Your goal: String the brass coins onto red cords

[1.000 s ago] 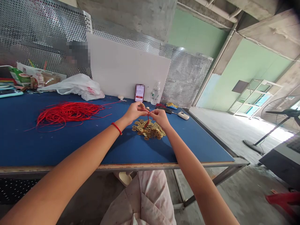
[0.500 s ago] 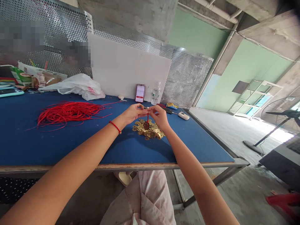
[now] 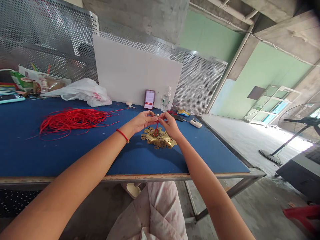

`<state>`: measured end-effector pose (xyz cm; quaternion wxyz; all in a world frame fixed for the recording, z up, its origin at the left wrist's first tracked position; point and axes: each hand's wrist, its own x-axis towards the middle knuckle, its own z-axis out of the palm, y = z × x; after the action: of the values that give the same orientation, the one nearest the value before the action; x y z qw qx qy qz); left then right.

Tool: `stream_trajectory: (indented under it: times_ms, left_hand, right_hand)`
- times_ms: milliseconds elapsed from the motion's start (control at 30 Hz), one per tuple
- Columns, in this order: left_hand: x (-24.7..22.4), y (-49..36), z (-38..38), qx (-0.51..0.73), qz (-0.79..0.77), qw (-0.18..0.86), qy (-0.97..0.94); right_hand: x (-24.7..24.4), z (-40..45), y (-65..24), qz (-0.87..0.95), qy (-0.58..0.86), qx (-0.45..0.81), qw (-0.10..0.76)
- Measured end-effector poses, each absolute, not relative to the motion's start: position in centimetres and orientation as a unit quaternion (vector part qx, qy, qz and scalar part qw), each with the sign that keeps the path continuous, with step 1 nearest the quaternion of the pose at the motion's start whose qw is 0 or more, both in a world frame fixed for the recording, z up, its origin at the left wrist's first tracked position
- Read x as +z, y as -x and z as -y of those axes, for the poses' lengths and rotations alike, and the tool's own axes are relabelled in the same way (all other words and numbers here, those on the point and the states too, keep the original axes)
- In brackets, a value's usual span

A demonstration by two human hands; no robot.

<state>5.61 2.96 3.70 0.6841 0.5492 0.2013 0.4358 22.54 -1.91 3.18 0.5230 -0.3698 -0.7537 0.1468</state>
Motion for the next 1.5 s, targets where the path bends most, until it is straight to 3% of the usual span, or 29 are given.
stream_trajectory:
  times_ms: [700, 1500]
  left_hand:
    - [4.9, -5.8, -1.4, 0.455, -0.228, 0.583, -0.634]
    - [4.3, -7.3, -1.2, 0.601, -0.188, 0.473, -0.616]
  right_hand:
    - [3.0, 1.2, -23.2, 0.738, 0.361, 0.216, 0.527]
    - [3.0, 1.3, -22.6, 0.678, 0.324, 0.335, 0.569]
